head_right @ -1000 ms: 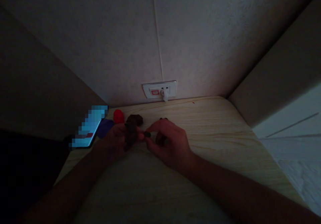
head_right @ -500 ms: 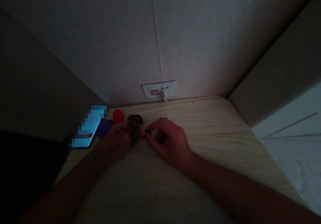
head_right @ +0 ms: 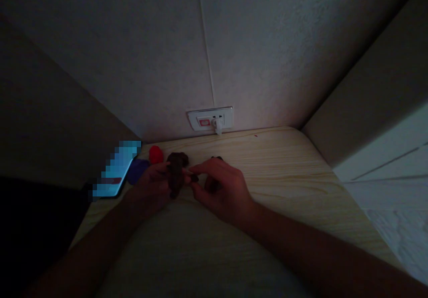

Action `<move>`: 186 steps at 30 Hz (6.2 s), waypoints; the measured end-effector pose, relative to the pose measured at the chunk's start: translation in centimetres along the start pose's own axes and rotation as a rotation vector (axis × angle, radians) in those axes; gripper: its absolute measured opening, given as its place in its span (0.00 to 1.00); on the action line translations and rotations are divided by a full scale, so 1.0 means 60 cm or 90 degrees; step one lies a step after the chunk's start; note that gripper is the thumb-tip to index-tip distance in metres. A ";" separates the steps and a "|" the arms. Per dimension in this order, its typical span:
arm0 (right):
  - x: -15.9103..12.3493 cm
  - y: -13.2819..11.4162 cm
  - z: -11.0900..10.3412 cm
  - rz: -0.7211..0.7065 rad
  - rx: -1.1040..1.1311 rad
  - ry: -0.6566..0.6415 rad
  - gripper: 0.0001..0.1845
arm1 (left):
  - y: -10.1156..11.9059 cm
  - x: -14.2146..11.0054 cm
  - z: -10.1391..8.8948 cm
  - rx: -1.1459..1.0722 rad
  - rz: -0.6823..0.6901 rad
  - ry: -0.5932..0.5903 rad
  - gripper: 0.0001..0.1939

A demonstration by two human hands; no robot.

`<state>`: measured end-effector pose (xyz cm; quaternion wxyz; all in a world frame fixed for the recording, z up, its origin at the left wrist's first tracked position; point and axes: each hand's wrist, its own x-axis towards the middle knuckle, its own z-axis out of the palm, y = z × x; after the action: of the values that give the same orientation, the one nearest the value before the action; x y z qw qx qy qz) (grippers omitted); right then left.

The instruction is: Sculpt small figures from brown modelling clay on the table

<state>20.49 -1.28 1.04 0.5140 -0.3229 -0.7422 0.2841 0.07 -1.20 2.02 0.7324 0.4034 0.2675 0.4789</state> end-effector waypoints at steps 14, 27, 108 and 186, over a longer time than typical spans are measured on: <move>0.000 0.001 -0.002 -0.014 0.017 -0.026 0.12 | 0.000 -0.002 -0.003 0.001 -0.014 -0.017 0.15; 0.005 -0.002 -0.002 0.017 0.061 -0.012 0.09 | -0.001 -0.005 -0.006 -0.029 0.000 -0.022 0.15; 0.004 -0.003 -0.007 -0.090 -0.038 -0.010 0.09 | 0.004 -0.001 0.002 -0.001 -0.030 0.021 0.15; 0.002 0.002 -0.002 -0.102 -0.088 -0.031 0.10 | 0.000 0.003 -0.008 0.008 -0.044 0.043 0.15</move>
<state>20.61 -1.13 1.08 0.4933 -0.2903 -0.7957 0.1978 -0.24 -0.89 1.78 0.7366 0.3820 0.3091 0.4648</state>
